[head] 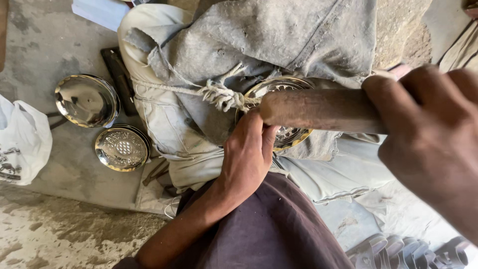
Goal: The person sits on the floor and decorates a round brass plate by hand, holding a small punch against the plate's surface with one hand and striking it with a wooden mallet in the other hand to emboss a pattern. They reposition the punch repeatedly across the plate's decorative design, with finished plates set aside nearby.
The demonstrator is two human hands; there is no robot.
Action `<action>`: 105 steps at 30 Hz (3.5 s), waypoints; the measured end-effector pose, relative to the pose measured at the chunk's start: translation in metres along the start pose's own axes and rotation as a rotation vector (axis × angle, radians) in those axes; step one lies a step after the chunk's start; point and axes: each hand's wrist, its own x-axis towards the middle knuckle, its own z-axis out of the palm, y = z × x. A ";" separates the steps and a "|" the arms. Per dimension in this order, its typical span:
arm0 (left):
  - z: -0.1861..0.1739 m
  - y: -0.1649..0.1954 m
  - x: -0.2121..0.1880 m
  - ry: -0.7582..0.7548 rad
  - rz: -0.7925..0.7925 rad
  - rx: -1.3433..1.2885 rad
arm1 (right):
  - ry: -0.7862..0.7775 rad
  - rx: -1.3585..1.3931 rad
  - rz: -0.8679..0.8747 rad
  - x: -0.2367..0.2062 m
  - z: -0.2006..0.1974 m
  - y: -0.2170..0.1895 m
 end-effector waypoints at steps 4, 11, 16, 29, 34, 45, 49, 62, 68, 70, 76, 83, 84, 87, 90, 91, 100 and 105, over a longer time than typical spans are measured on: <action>0.007 0.003 0.006 -0.083 -0.168 -0.099 | 0.132 0.286 0.055 -0.004 -0.003 0.010; 0.010 0.000 0.003 -0.075 -0.108 -0.050 | 0.106 0.011 0.024 0.002 -0.003 -0.006; 0.005 -0.001 0.006 -0.064 -0.132 -0.111 | -0.024 -0.123 0.011 0.006 -0.012 -0.013; -0.009 -0.002 0.005 0.012 -0.015 -0.037 | 0.163 0.196 0.125 -0.044 0.032 0.012; -0.001 -0.006 0.003 0.010 0.047 -0.012 | 0.258 0.110 0.093 -0.039 0.025 0.006; 0.001 -0.001 0.002 -0.034 0.011 0.056 | 0.197 0.071 0.051 -0.025 0.019 0.004; 0.000 -0.002 0.002 0.007 0.058 0.023 | 0.184 0.207 0.113 -0.025 0.023 0.007; -0.004 0.003 0.010 -0.006 0.061 0.045 | 0.193 0.577 0.206 -0.010 0.011 0.011; -0.005 0.004 0.011 -0.014 0.061 0.034 | 0.226 0.387 0.170 -0.016 0.021 0.013; -0.005 0.004 0.011 -0.019 0.058 0.023 | 0.234 0.458 0.196 -0.016 0.024 0.011; -0.006 0.004 0.011 -0.049 0.016 0.052 | 0.136 0.253 0.168 -0.013 0.016 0.004; -0.008 0.005 0.010 -0.058 0.020 0.026 | 0.050 0.190 0.221 -0.025 0.009 -0.003; -0.009 0.006 0.010 -0.068 0.006 0.024 | 0.065 0.124 0.181 -0.029 0.010 -0.002; -0.012 0.007 0.005 -0.052 -0.097 0.001 | 0.148 0.205 0.109 -0.036 0.015 0.004; -0.013 0.006 0.003 -0.029 -0.019 -0.004 | 0.202 0.389 0.064 -0.036 0.024 0.013; -0.013 0.005 0.003 -0.034 -0.023 -0.010 | 0.214 0.456 0.058 -0.035 0.028 0.015; -0.007 0.002 0.003 -0.053 0.001 0.061 | 0.168 0.484 0.200 -0.042 0.030 0.007; -0.007 0.003 0.005 -0.048 -0.012 0.030 | 0.229 0.409 0.122 -0.037 0.028 0.011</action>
